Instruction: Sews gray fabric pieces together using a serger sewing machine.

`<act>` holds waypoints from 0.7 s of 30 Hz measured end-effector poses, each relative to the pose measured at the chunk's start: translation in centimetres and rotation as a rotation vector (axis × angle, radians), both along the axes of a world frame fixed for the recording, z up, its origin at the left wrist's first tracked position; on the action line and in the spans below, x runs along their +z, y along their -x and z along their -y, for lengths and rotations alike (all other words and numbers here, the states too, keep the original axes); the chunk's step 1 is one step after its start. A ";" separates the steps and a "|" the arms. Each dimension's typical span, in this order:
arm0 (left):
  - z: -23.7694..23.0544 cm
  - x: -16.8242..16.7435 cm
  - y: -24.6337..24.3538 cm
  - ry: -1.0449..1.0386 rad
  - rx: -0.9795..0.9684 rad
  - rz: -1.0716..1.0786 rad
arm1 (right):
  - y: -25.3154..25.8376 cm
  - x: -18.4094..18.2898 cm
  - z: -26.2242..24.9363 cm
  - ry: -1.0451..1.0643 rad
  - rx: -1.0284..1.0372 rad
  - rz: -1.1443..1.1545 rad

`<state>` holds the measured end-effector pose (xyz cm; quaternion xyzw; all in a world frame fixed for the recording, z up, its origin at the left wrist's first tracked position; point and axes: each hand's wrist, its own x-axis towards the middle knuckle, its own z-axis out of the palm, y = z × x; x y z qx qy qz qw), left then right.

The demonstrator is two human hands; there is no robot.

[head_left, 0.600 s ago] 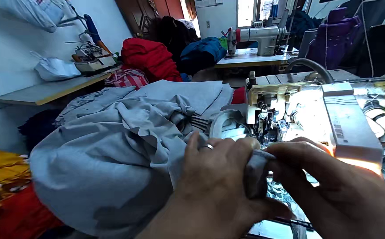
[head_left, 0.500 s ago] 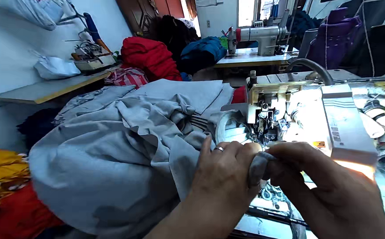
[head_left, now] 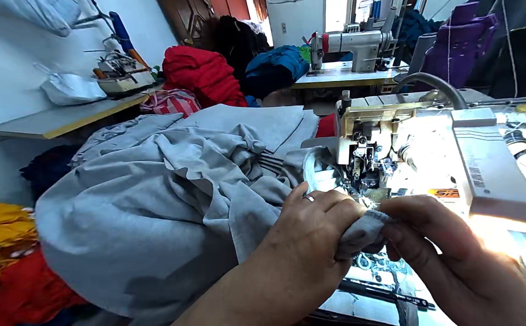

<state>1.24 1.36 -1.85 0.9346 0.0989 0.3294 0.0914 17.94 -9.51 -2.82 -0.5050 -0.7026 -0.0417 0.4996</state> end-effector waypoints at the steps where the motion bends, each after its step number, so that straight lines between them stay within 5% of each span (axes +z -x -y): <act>1: 0.0 -0.1 0.0 -0.012 -0.011 -0.002 | -0.1 0.1 0.2 0.002 -0.021 0.028; 12: 1.9 -3.3 1.4 -0.221 -0.064 -0.060 | 0.2 -2.9 5.4 0.132 0.005 0.263; 21: -1.6 -3.0 0.1 -0.281 0.003 -0.083 | -0.7 -3.7 2.0 0.108 -0.130 0.329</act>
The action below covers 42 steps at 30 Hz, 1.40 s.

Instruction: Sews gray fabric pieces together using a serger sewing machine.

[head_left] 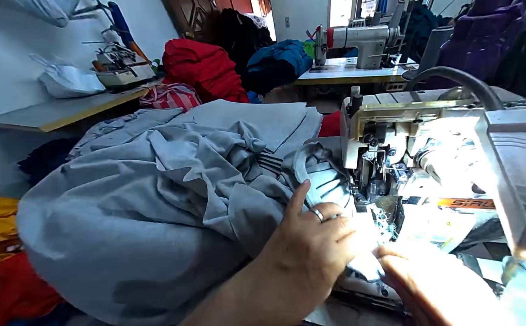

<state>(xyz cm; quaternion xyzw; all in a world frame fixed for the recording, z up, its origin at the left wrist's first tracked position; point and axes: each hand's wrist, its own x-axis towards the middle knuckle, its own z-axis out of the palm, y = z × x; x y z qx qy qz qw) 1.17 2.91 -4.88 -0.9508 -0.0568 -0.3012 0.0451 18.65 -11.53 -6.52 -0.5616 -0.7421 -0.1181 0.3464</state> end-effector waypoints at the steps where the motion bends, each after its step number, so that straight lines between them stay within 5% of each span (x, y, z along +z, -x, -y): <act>1: -0.6 0.1 -0.2 0.024 -0.017 -0.008 | -0.4 -0.6 -0.6 -0.033 -0.020 0.026; 6: -2.7 -0.7 -1.1 0.089 -0.139 0.106 | -1.1 -2.7 -3.3 -0.221 -0.102 -0.006; 18: -1.3 -1.9 -0.9 0.113 -0.086 0.188 | 0.7 -2.8 -2.0 -0.117 -0.193 -0.173; 26: -1.1 -1.4 -2.1 0.091 0.064 0.172 | 1.0 -2.4 -2.1 -0.025 -0.314 -0.085; 34: -3.2 -0.5 -3.5 0.261 0.198 0.073 | -0.7 -1.2 2.5 0.082 -0.279 -0.236; 42: -2.6 -0.8 -2.4 0.329 0.295 0.094 | -5.9 -0.2 7.5 0.130 -0.545 -0.134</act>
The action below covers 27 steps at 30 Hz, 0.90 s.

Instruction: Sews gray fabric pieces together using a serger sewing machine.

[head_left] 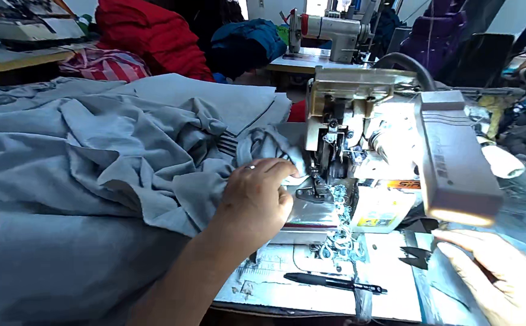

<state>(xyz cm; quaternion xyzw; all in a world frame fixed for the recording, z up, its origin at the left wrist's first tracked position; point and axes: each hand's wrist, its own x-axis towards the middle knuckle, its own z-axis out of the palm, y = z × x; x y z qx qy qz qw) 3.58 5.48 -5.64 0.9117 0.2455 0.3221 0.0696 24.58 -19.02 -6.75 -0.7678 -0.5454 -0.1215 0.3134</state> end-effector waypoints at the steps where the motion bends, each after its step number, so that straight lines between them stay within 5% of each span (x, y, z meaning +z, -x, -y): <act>1: 0.4 -0.5 0.2 -0.033 0.019 0.053 | -0.3 0.0 0.4 0.026 0.004 -0.001; 9: 2.3 -4.2 1.2 -0.139 0.117 0.378 | -1.0 -2.0 0.0 0.362 0.017 0.256; 15: 2.3 -6.1 1.5 -0.161 0.059 0.499 | -1.2 -1.1 -0.5 0.510 0.014 0.227; 21: 2.3 -6.9 1.8 -0.143 0.025 0.565 | -1.2 0.4 -0.5 0.185 0.149 0.014; 27: 2.4 -6.9 1.8 -0.118 0.015 0.584 | -1.1 0.6 -1.9 -0.242 0.230 -0.489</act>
